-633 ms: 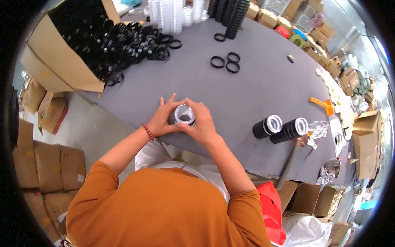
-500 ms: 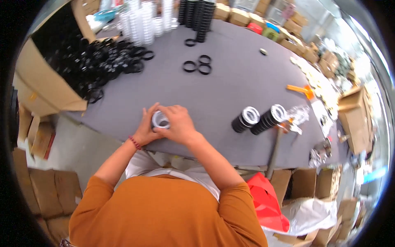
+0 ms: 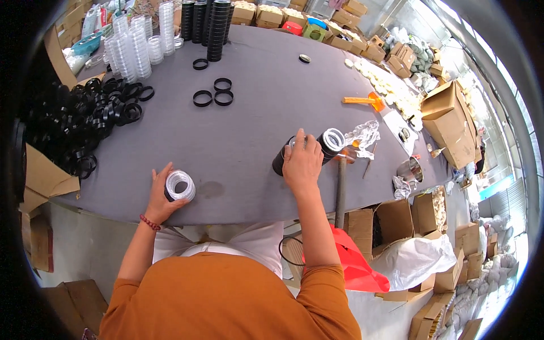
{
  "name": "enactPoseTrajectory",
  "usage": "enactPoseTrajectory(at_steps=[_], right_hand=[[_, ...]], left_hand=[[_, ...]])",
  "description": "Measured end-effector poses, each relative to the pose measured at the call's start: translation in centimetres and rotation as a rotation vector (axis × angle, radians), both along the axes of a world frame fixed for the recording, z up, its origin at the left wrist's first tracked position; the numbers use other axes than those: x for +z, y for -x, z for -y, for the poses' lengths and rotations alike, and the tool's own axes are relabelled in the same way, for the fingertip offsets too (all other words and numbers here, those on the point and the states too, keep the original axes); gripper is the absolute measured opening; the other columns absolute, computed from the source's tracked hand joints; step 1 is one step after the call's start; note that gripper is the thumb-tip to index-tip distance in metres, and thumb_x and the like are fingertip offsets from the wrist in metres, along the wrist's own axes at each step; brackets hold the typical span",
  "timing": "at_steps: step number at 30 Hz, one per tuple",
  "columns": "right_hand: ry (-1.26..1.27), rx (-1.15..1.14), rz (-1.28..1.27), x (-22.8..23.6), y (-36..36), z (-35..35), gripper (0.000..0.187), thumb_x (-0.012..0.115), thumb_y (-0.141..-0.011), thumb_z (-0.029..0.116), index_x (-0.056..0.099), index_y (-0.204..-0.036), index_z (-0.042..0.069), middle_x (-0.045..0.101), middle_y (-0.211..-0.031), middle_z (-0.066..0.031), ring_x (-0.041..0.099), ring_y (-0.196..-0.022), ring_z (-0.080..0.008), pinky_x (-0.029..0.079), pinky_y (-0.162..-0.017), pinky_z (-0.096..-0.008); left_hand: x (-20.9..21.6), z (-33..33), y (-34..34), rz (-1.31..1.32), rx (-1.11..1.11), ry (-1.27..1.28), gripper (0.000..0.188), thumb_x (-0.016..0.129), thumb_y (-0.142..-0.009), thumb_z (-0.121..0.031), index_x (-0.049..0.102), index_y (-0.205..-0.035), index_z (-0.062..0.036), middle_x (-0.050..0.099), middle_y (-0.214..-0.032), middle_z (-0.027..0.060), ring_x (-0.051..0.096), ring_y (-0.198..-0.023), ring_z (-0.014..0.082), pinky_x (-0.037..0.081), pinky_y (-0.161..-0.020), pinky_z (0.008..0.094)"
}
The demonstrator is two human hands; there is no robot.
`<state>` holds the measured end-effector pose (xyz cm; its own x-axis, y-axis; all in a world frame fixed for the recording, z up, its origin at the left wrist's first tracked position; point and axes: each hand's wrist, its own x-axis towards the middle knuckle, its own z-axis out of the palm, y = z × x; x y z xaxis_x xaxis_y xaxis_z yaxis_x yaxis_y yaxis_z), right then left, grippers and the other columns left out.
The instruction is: The person assembles black plastic rings onto white cylindrical components by applying adhesive from a bottle, then tapping the rings into place with a rubber mallet.
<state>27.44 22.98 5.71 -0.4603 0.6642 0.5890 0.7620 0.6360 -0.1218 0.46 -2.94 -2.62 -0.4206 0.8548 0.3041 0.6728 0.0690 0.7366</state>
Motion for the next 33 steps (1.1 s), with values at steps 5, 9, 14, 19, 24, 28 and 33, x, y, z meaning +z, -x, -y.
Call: enactPoseTrajectory(at_steps=[5,9,14,19,24,28,33], right_hand=[[0.019,-0.054,0.134,0.6,1.0,0.0,0.051,0.06,-0.09,0.025,0.049,-0.133,0.0,0.054,-0.125,-0.0195,0.05,-0.118,-0.0368,0.04,-0.098,-0.0474],[0.116,-0.01,0.236,1.1,-0.3,-1.3,0.049,0.057,-0.088,0.022,0.05,-0.13,-0.002,0.055,-0.125,-0.0216,0.052,-0.115,-0.0373,0.041,-0.098,-0.0474],[0.126,-0.033,0.244,1.5,0.5,-0.1,0.053,0.058,-0.089,0.023,0.047,-0.134,-0.003,0.054,-0.128,-0.0227,0.051,-0.118,-0.0379,0.038,-0.102,-0.0466],[0.165,0.303,0.005,3.6,9.7,2.6,0.072,0.073,-0.08,0.02,0.042,-0.141,-0.002,0.042,-0.145,-0.0247,0.039,-0.135,-0.0389,0.035,-0.109,-0.0457],[0.465,0.223,-0.061,-4.3,22.7,-5.0,0.1,0.08,-0.075,0.028,0.02,-0.15,-0.004,0.042,-0.146,-0.0227,0.038,-0.136,-0.0395,0.037,-0.111,-0.0427],[0.641,-0.02,0.177,-4.4,27.3,-9.5,0.114,0.082,-0.071,0.035,0.011,-0.151,-0.004,0.044,-0.144,-0.0231,0.039,-0.135,-0.0379,0.038,-0.111,-0.0428],[0.621,0.043,0.196,-4.6,26.9,-8.6,0.113,0.082,-0.068,0.035,0.017,-0.151,-0.003,0.049,-0.136,-0.0233,0.047,-0.127,-0.0361,0.043,-0.107,-0.0414]], left_hand=[[0.0,0.9,0.0,-0.079,0.007,-0.006,0.099,0.085,-0.064,-0.046,0.04,-0.143,-0.0074,0.06,-0.128,0.0075,0.051,-0.126,0.0307,0.01,-0.117,0.0633],[0.3,0.3,-0.4,-0.079,-0.019,-0.021,0.096,0.084,-0.066,-0.049,0.042,-0.142,-0.0082,0.059,-0.131,0.0075,0.049,-0.129,0.0294,0.013,-0.115,0.0652],[0.3,0.7,-0.7,-0.103,-0.018,-0.009,0.094,0.082,-0.07,-0.049,0.04,-0.143,-0.0081,0.058,-0.132,0.0064,0.048,-0.13,0.0296,0.015,-0.115,0.0657],[0.3,0.9,-0.2,-0.096,-0.021,0.022,0.094,0.08,-0.071,-0.051,0.039,-0.143,-0.0073,0.058,-0.133,0.0052,0.047,-0.13,0.0308,0.016,-0.114,0.0661],[0.6,0.8,-0.1,-0.097,-0.036,0.013,0.093,0.08,-0.071,-0.051,0.039,-0.143,-0.0075,0.058,-0.134,0.0052,0.047,-0.13,0.0309,0.018,-0.113,0.0668],[0.2,0.6,-0.2,-0.101,-0.046,-0.01,0.093,0.08,-0.072,-0.051,0.038,-0.143,-0.0074,0.057,-0.135,0.0052,0.048,-0.13,0.031,0.02,-0.112,0.0671],[0.4,1.1,-0.7,-0.086,-0.041,0.003,0.094,0.08,-0.071,-0.052,0.038,-0.143,-0.0073,0.057,-0.135,0.0052,0.048,-0.13,0.0304,0.02,-0.112,0.067]])
